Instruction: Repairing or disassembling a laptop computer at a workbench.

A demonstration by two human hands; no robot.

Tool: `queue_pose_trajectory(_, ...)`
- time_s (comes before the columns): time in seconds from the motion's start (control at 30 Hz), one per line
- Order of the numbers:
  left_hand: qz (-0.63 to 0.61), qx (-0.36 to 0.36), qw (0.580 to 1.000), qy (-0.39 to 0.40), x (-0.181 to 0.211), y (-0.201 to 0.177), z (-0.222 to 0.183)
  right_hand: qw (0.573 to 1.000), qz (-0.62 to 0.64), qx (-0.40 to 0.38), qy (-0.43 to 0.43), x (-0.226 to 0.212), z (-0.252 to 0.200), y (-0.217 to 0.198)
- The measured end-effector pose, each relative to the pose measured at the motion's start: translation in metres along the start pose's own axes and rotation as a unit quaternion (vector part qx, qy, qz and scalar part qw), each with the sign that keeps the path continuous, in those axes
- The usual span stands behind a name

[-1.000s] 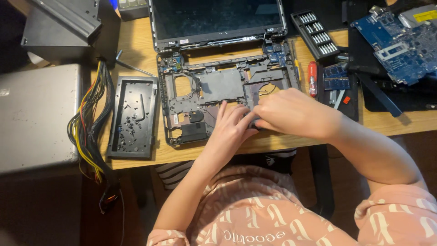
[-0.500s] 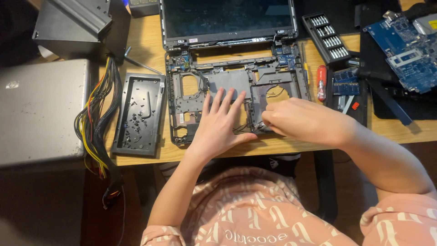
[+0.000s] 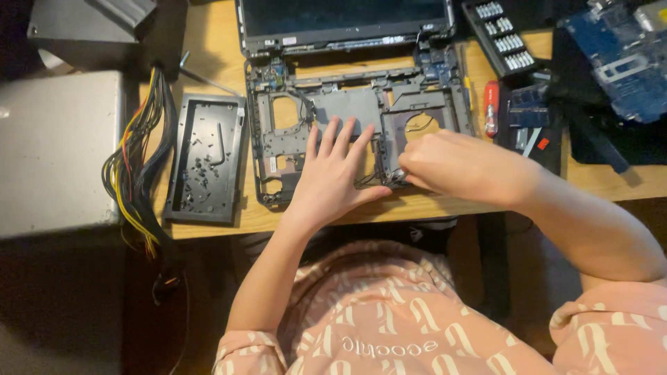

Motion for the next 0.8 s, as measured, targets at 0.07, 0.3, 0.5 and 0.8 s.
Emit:
queue_pose_trajectory(0.07, -0.001, -0.002, 1.000, -0.003, 0.000, -0.001, -0.001, 1.000, -0.009, 0.002, -0.011, -0.003, 0.001, -0.001)
queue_pose_trajectory(0.3, -0.002, -0.003, 1.000, -0.003, 0.000, -0.001, 0.000, 0.999, -0.034, -0.014, 0.004, -0.004, 0.005, -0.007)
queue_pose_trajectory(0.5, -0.001, -0.008, 1.000, -0.003, -0.001, 0.001, 0.000, 0.998, -0.049, -0.028, 0.010, -0.004, 0.006, -0.006)
queue_pose_trajectory(0.8, -0.020, 0.002, 1.000, 0.012, 0.002, -0.003, -0.001, 0.992, 0.038, 0.117, 0.039, 0.032, -0.045, -0.062)
Point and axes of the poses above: each hand's wrist, its own z-axis towards the middle knuckle, its own y-axis out of the palm, x = y × z, the point moved 10 cm from there along z, towards the middle knuckle, and after that the axes turned 3 degrees about y, right-handed, at the moved point
